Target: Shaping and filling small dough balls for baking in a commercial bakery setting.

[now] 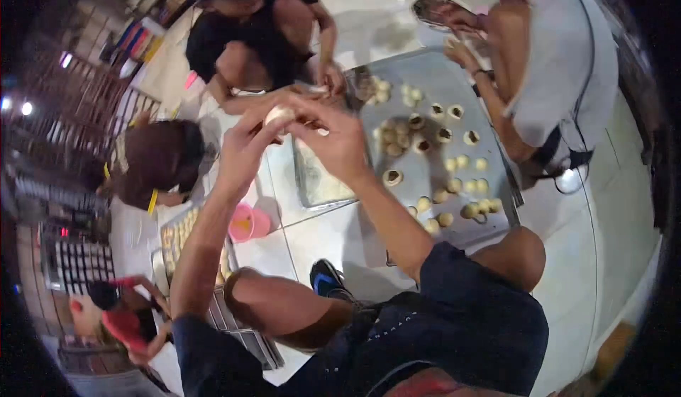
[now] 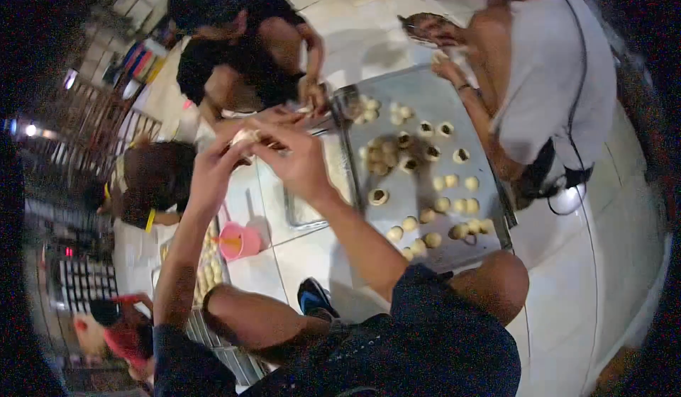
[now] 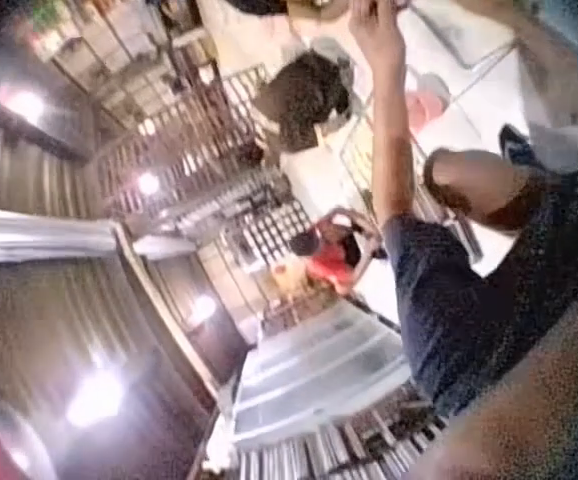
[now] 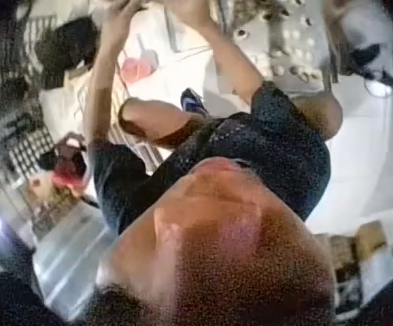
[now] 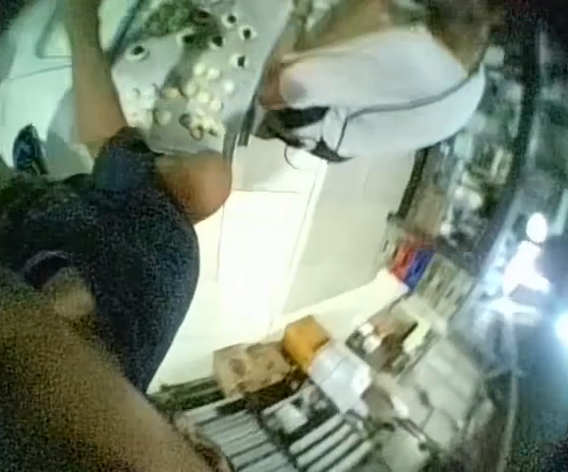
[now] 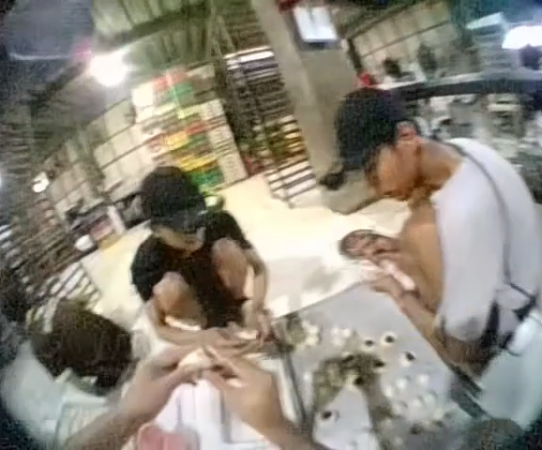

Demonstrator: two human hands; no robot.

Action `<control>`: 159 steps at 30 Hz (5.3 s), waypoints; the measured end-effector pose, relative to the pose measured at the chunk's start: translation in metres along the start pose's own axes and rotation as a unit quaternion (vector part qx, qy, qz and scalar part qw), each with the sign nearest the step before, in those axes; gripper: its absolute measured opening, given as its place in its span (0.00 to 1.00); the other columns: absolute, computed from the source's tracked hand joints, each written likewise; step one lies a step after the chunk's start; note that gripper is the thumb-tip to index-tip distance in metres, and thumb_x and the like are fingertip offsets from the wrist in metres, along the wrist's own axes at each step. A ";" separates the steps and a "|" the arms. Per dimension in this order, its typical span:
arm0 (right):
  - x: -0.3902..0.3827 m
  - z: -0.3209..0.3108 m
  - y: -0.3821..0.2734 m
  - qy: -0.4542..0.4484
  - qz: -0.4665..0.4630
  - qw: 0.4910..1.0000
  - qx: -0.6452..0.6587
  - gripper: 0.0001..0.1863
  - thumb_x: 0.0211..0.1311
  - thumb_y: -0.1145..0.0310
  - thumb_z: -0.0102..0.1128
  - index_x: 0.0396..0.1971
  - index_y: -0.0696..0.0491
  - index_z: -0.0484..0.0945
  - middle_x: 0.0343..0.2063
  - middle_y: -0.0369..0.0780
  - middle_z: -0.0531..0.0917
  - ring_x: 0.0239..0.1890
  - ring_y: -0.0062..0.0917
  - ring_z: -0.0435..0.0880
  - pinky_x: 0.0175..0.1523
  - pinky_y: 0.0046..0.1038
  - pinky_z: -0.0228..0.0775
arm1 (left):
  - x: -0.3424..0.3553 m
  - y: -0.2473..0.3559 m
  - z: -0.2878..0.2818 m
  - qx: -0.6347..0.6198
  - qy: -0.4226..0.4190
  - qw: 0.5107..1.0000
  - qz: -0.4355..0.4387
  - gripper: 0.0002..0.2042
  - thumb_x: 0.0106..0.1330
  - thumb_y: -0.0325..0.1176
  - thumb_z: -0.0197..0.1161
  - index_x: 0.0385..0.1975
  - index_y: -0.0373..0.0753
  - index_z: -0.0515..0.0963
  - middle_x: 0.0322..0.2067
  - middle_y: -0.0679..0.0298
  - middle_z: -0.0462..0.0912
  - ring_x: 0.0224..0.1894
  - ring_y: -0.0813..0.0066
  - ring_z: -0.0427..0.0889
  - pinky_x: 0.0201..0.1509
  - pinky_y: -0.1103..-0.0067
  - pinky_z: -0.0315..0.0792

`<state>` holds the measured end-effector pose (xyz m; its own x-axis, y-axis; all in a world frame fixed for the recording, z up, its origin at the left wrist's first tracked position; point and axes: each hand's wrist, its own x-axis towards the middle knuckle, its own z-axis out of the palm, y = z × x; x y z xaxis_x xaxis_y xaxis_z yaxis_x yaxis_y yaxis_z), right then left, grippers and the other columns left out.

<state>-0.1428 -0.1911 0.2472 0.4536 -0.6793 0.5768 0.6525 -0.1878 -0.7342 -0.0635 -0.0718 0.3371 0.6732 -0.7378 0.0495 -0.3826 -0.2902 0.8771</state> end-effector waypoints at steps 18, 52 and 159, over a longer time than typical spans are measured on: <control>-0.036 0.028 0.000 -0.045 0.052 0.998 0.006 0.13 0.53 0.79 0.68 0.40 0.59 0.84 0.29 0.36 0.84 0.27 0.16 0.76 0.33 0.14 0.68 | -0.041 -0.057 -0.007 -0.188 0.142 0.972 -0.021 0.15 0.71 0.32 0.54 0.51 0.30 0.76 0.38 0.60 0.81 0.37 0.77 0.76 0.43 0.83 0.72; -0.145 -0.035 0.101 0.129 0.490 0.839 0.199 0.21 0.55 0.68 0.68 0.48 0.60 0.76 0.39 0.41 0.82 0.33 0.23 0.80 0.40 0.21 0.75 | -0.033 -0.071 0.010 -0.241 0.092 0.964 -0.062 0.10 0.72 0.34 0.51 0.45 0.36 0.73 0.31 0.64 0.76 0.32 0.78 0.71 0.41 0.82 0.65; -0.164 -0.072 0.235 -0.232 0.300 0.859 -0.344 0.12 0.56 0.74 0.61 0.41 0.58 0.83 0.33 0.41 0.86 0.29 0.29 0.83 0.36 0.26 0.74 | -0.044 -0.369 0.101 -0.570 0.136 0.763 -0.271 0.17 0.71 0.27 0.46 0.59 0.35 0.70 0.48 0.56 0.77 0.45 0.72 0.77 0.47 0.83 0.72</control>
<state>-0.1070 -0.1746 -0.0459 0.8798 -0.4751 -0.0163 -0.2244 -0.3850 -0.8952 -0.0163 0.0062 -0.0369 0.7024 -0.4987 -0.5078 0.6948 0.3256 0.6413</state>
